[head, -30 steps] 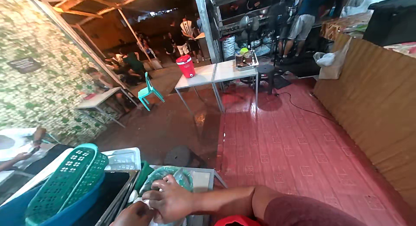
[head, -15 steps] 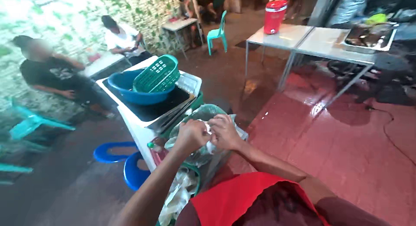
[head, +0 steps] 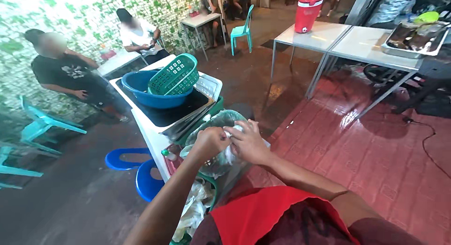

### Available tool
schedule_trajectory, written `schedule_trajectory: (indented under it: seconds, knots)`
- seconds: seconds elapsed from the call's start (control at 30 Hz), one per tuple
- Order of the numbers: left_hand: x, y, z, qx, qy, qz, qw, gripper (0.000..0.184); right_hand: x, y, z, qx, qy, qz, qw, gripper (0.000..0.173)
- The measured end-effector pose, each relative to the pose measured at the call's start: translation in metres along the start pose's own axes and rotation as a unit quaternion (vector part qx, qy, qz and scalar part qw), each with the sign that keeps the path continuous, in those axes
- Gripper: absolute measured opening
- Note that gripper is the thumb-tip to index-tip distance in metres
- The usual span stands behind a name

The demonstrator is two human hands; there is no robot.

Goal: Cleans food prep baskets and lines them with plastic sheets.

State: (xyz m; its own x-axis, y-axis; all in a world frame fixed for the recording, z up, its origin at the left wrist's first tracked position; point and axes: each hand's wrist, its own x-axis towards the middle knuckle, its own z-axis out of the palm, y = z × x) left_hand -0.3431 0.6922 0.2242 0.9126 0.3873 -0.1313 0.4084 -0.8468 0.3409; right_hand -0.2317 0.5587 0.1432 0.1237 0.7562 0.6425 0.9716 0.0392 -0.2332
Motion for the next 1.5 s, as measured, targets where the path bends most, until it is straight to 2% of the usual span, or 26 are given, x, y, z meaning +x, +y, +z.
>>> schedule_trajectory:
  seconds: [0.17, 0.3, 0.43, 0.53, 0.67, 0.77, 0.83, 0.93, 1.03, 1.2, 1.23, 1.3, 1.4, 1.5]
  knots:
    - [0.008, 0.010, -0.017, 0.070, -0.066, -0.049, 0.994, 0.029, 0.018, -0.007, -0.010, -0.012, -0.043, -0.013, 0.999, 0.014]
    - [0.006, 0.000, -0.024, 0.066, -0.006, 0.040, 0.997, 0.026, 0.024, 0.007, -0.008, -0.025, 0.041, -0.110, 0.993, 0.008]
    - [0.013, -0.002, -0.026, 0.097, -0.067, 0.063, 0.991, 0.027, 0.016, 0.017, 0.004, -0.063, 0.133, -0.185, 0.972, 0.006]
    - [0.013, 0.012, -0.024, 0.121, -0.122, 0.006, 0.985, 0.034, 0.007, 0.018, 0.014, -0.089, 0.166, -0.169, 0.967, 0.007]
    - [0.005, 0.013, -0.011, 0.123, -0.079, -0.031, 0.989, 0.031, -0.005, 0.016, 0.027, -0.052, 0.203, -0.077, 0.975, 0.007]
    - [-0.001, 0.008, 0.001, 0.106, -0.043, -0.046, 0.992, 0.028, -0.013, 0.011, 0.028, 0.062, 0.142, 0.046, 0.987, 0.008]
    - [-0.003, 0.009, 0.005, 0.090, -0.023, -0.054, 0.994, 0.027, -0.010, 0.004, 0.015, 0.068, 0.079, 0.087, 0.991, 0.011]
    - [0.001, 0.003, 0.005, 0.019, -0.013, -0.047, 0.999, 0.026, -0.002, -0.002, -0.002, 0.010, 0.029, 0.045, 0.998, 0.019]
    - [0.006, -0.001, 0.006, -0.027, -0.015, -0.045, 0.999, 0.028, 0.009, -0.009, -0.011, -0.041, -0.010, -0.004, 0.999, 0.013]
    - [0.007, 0.003, 0.009, 0.020, 0.007, -0.040, 0.999, 0.028, 0.027, -0.023, -0.036, -0.044, -0.193, 0.056, 0.979, 0.026]
    - [0.006, 0.004, 0.010, 0.033, 0.013, -0.037, 0.999, 0.027, 0.027, -0.023, -0.037, -0.042, -0.204, 0.058, 0.976, 0.027]
    - [0.005, 0.004, 0.012, 0.044, 0.027, -0.030, 0.998, 0.029, 0.023, -0.021, -0.034, -0.047, -0.171, 0.041, 0.983, 0.026]
    - [0.004, -0.002, 0.013, 0.042, 0.068, 0.004, 0.997, 0.033, 0.019, -0.012, -0.022, -0.077, -0.068, -0.019, 0.995, 0.019]
    - [0.003, -0.002, 0.009, 0.041, 0.087, 0.033, 0.995, 0.031, 0.016, -0.005, -0.012, -0.120, 0.016, -0.082, 0.989, 0.015]
